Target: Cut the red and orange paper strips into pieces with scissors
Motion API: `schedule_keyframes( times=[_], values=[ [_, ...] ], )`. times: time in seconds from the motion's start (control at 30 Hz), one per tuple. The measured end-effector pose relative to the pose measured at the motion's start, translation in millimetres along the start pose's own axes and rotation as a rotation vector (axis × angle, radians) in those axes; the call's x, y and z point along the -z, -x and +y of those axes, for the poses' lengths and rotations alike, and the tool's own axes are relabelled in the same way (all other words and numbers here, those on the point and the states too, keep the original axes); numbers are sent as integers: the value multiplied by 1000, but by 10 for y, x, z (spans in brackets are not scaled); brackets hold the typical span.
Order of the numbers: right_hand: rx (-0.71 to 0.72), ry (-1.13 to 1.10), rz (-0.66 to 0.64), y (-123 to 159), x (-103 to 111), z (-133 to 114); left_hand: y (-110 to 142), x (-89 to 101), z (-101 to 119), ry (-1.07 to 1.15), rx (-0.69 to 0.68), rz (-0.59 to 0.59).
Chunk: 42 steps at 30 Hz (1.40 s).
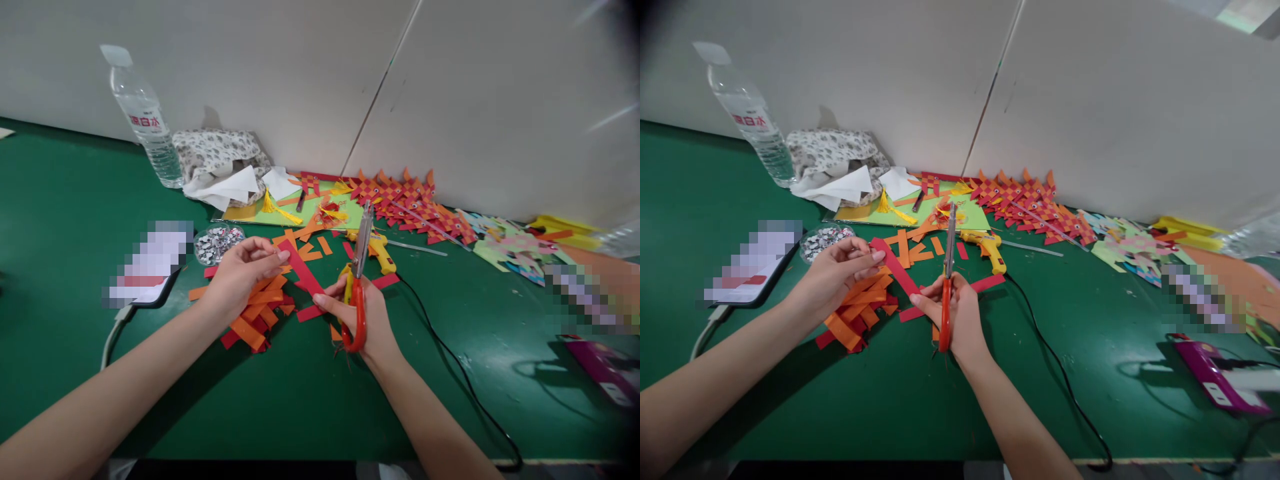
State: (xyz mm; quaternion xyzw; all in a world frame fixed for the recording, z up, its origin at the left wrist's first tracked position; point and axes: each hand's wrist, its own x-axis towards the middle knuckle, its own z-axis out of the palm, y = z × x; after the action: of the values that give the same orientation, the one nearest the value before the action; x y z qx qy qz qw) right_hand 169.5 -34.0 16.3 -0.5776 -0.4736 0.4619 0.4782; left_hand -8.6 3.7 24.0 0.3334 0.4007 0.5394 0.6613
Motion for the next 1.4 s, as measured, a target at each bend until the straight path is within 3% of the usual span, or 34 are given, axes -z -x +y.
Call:
schedule_keyframes(
  times=[0.63,0.9,1.2,1.4],
  values=[
    [-8,-117,21,28,-14,17,18,-8,-58,-55,12,-32],
    [8,-130,-7,20,-22,67,62,-62,-190,-296,71,-220],
    [50,-115,-21,44,-29,61,96,-87,-205,-373,96,-232],
    [86,-146,-58,47,-48,82,123,-106,-181,-425,95,-141]
  ],
)
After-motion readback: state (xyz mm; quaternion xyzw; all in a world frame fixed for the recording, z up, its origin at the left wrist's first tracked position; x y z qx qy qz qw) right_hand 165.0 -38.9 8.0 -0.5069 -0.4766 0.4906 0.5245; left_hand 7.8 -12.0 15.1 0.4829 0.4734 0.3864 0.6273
